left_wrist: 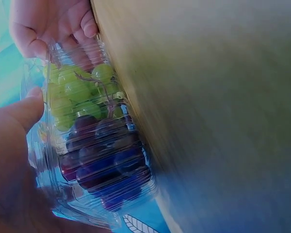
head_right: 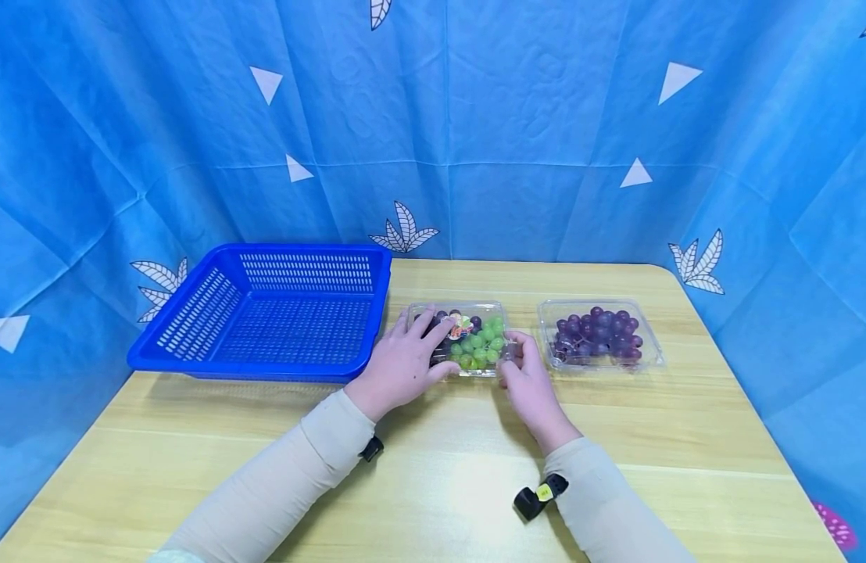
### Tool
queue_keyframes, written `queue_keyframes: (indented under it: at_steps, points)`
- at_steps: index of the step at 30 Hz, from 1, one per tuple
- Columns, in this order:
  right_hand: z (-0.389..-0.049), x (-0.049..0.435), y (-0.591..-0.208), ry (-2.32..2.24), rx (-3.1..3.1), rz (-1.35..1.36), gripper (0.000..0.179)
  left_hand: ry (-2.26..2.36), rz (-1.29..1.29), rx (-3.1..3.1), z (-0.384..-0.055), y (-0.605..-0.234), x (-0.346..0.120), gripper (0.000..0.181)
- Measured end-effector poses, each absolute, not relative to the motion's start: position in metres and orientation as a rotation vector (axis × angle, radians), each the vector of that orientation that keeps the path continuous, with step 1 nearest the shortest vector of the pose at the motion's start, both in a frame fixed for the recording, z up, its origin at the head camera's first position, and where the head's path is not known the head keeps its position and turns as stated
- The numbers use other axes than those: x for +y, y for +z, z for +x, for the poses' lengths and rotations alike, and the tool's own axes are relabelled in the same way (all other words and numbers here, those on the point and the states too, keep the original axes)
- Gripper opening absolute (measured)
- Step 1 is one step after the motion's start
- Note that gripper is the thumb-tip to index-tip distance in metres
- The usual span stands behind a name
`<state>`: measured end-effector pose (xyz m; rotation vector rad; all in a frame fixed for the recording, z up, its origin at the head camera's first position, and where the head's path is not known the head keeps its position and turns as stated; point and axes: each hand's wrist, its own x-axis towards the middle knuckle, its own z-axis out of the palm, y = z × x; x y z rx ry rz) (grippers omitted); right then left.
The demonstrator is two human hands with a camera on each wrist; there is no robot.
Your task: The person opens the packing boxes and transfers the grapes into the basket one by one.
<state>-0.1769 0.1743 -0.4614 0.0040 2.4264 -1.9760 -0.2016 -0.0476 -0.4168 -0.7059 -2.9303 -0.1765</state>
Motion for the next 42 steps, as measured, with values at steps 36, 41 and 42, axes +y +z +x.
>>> queue_keyframes:
  at_steps: [36, 41, 42]
  points:
    - [-0.178, 0.174, -0.460, -1.958, 2.431, -0.008, 0.057, -0.086, -0.642, -2.952, -0.205, -0.373, -0.039, 0.054]
    - [-0.178, 0.175, -0.462, -1.956, 2.437, -0.014, 0.058, -0.136, -0.663, -2.819, -0.209, -0.372, -0.039, 0.047]
    - [-0.178, 0.175, -0.462, -1.955, 2.439, -0.019, 0.058, -0.137, -0.666, -2.802, -0.210, -0.372, -0.039, 0.047]
